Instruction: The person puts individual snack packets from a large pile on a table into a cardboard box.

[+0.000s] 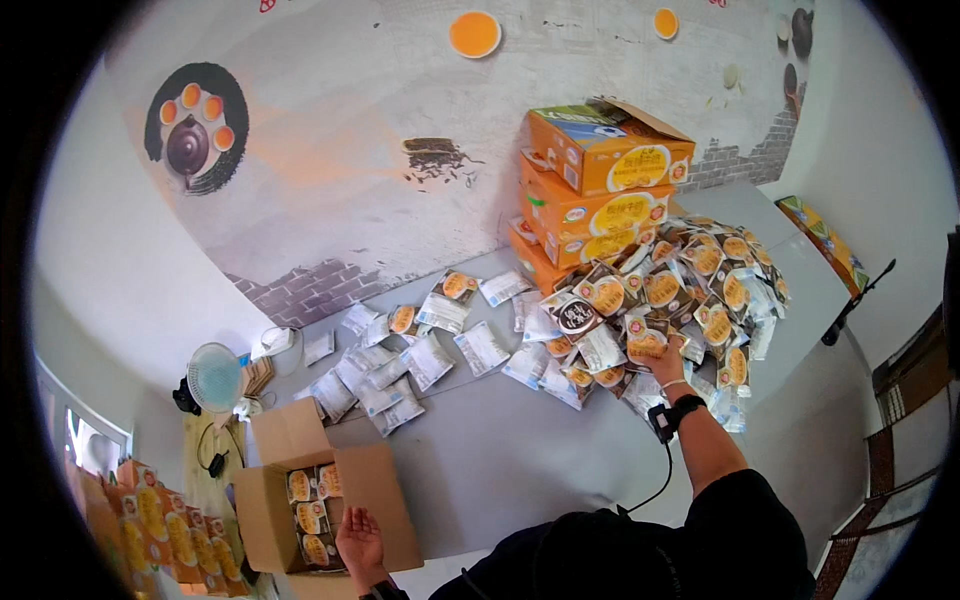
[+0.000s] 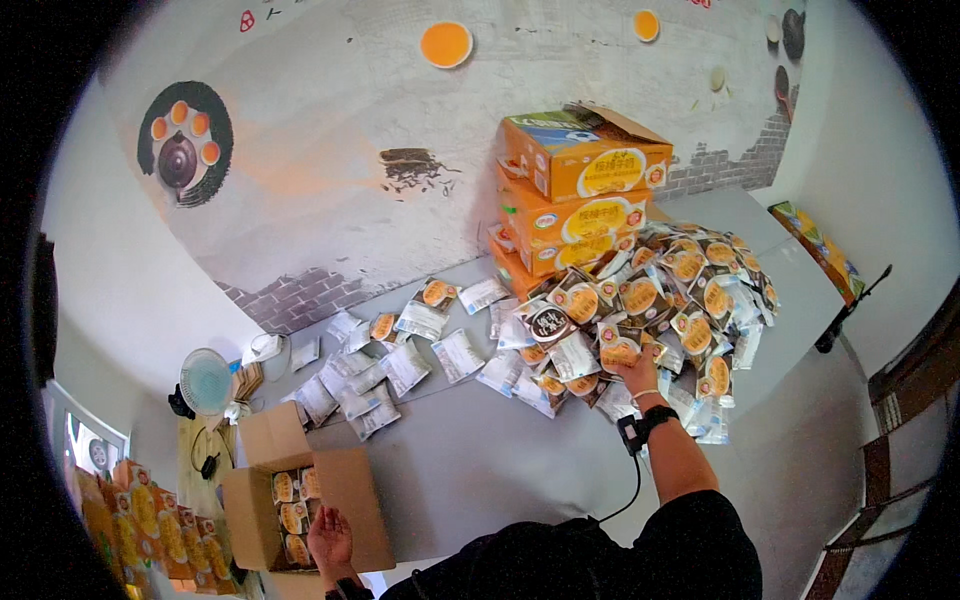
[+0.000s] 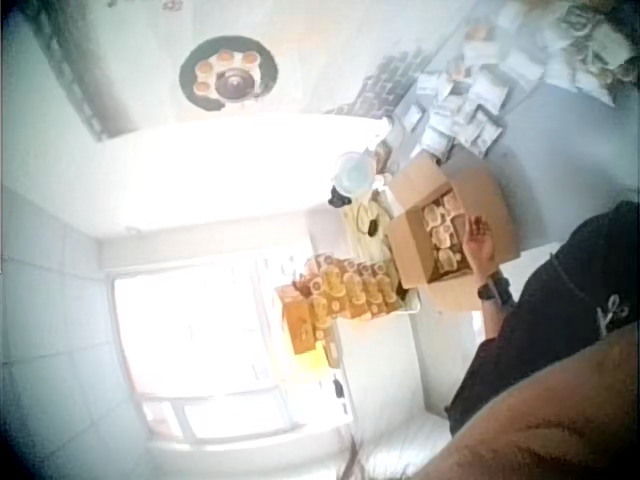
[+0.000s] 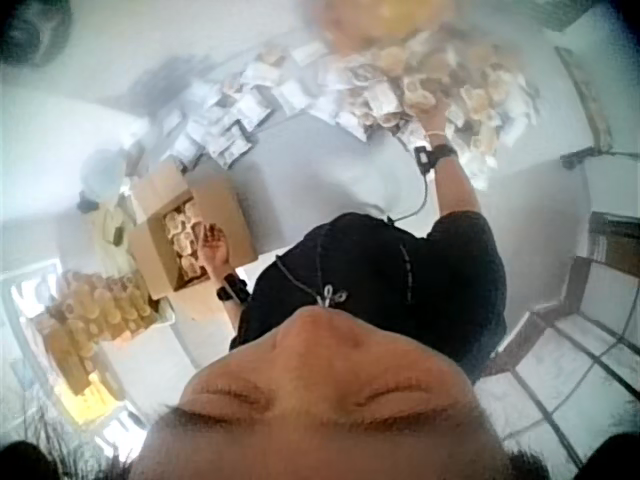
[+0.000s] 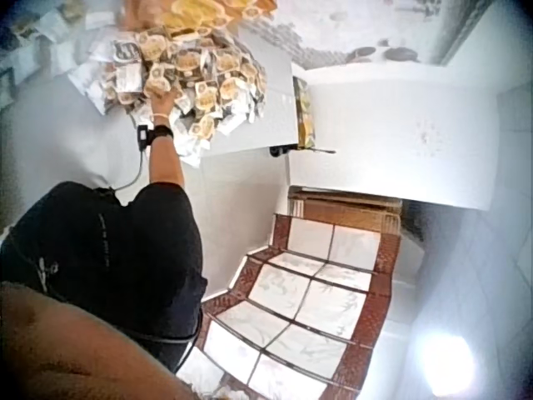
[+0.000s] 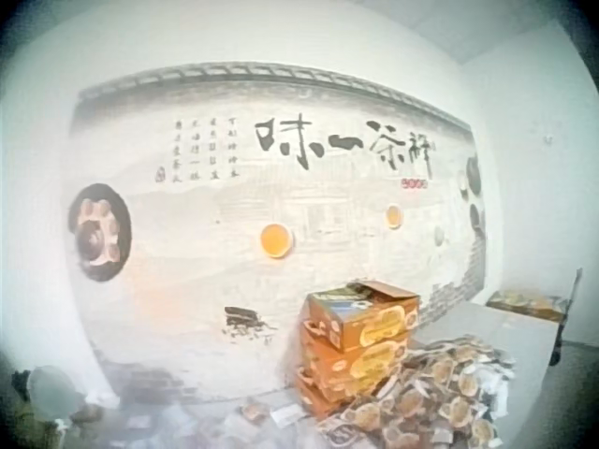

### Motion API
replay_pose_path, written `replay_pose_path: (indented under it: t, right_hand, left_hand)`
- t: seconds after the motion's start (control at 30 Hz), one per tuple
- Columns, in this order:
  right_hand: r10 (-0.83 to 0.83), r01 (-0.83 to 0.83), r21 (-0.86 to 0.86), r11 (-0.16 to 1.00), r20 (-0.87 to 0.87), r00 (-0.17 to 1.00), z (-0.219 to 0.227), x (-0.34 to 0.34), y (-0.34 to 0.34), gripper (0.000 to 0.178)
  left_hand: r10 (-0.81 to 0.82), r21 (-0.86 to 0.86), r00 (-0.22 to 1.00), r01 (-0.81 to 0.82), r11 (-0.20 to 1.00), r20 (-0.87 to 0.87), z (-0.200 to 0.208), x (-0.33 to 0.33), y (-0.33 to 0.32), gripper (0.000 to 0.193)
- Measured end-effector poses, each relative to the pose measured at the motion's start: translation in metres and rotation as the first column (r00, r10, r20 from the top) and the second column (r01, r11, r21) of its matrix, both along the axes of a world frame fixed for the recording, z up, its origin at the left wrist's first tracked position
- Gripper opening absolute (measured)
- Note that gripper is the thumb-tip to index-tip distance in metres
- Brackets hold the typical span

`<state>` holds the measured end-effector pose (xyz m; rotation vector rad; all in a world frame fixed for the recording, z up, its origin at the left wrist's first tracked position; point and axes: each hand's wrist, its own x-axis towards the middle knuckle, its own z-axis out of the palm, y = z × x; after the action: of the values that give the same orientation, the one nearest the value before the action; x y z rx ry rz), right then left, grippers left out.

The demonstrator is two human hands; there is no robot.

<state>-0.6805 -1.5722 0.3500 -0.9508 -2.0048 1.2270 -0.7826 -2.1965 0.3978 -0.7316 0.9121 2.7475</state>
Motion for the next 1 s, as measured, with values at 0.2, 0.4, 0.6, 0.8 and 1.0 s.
replay_pose_path:
  t: [0.2, 0.4, 0.6, 0.8, 1.0]
  right_hand:
    - [-0.027, -0.051, -0.243, 0.969, -0.307, 0.951, -0.011, 0.006, -0.006, 0.065]
    - [0.058, -0.171, -0.334, 0.927, -0.323, 0.945, -0.016, 0.018, -0.026, 0.036]
    - [0.249, -0.421, -0.519, 0.744, -0.369, 0.895, 0.041, 0.003, -0.129, 0.038]
    - [0.522, -0.629, -0.542, 0.557, -0.361, 0.773, 0.067, -0.016, -0.213, 0.043]
    - [0.701, -0.725, -0.574, 0.379, -0.334, 0.63, 0.077, -0.031, -0.283, 0.048]
  left_hand:
    - [-0.132, 0.013, 0.989, 0.133, 0.991, -0.072, -0.009, -0.01, -0.003, 0.022]
    - [-0.201, 0.054, 0.977, 0.205, 0.977, -0.067, -0.001, -0.016, 0.011, 0.025]
    - [-0.369, 0.124, 0.924, 0.379, 0.917, -0.1, -0.001, -0.014, 0.028, 0.023]
    - [-0.492, 0.13, 0.855, 0.513, 0.848, -0.167, 0.019, -0.007, 0.039, 0.024]
    - [-0.667, 0.049, 0.716, 0.688, 0.724, -0.207, 0.029, 0.006, 0.05, 0.034]
